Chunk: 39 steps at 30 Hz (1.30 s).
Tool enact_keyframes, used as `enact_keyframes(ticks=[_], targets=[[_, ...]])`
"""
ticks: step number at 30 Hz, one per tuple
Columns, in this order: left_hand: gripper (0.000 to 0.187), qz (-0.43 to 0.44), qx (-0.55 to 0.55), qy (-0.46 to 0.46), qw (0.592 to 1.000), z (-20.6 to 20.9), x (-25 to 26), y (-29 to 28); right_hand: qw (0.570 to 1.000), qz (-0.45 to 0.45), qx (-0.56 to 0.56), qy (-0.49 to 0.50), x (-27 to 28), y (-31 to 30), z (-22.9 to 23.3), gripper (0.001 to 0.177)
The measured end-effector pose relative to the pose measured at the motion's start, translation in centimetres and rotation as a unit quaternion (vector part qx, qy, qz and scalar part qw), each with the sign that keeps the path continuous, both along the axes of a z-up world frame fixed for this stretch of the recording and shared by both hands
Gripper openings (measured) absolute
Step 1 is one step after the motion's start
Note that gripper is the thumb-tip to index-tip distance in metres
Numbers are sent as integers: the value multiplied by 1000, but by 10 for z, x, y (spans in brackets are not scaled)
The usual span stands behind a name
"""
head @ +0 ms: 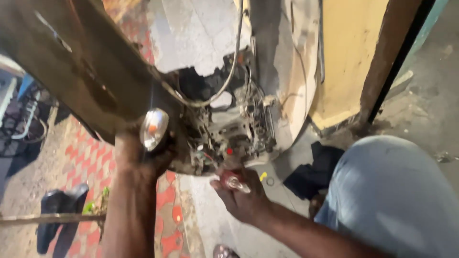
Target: The person crouches beside a scooter with its front body panel removed and works on the front indicator light assembly. They use a red-handled screwdriver to unscrew the indicator lens, remove the cover, take out the orange bulb, and work the bulb and wiring at the front of the scooter.
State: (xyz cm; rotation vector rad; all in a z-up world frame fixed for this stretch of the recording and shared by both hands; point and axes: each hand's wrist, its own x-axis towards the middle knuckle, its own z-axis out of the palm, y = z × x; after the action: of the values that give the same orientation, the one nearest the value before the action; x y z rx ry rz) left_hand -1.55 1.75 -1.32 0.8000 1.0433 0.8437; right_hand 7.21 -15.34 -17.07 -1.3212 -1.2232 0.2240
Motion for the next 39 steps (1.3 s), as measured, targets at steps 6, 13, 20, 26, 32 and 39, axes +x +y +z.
enact_keyframes(ticks=[6, 13, 20, 26, 32, 39], targets=[[12, -12, -35, -86, 996, -8, 4, 15, 994, -8, -97, -45, 5, 0, -19, 28], [19, -92, -2, -107, 990, -36, -8, 40, 994, 14, -84, -73, -3, -10, -4, 43], [19, -8, -26, -55, 998, -6, 8, 12, 986, -3, -153, -68, 12, -11, 0, 32], [32, -39, -45, 6, 998, -5, -3, 8, 984, 10, -144, -110, -4, -9, -15, 41], [35, 31, -35, -88, 995, -1, -16, -2, 988, 2, -155, 0, 9, -12, 2, 47], [35, -24, -52, -184, 981, -3, -25, -6, 988, 20, -95, 123, 15, -12, 5, 42]])
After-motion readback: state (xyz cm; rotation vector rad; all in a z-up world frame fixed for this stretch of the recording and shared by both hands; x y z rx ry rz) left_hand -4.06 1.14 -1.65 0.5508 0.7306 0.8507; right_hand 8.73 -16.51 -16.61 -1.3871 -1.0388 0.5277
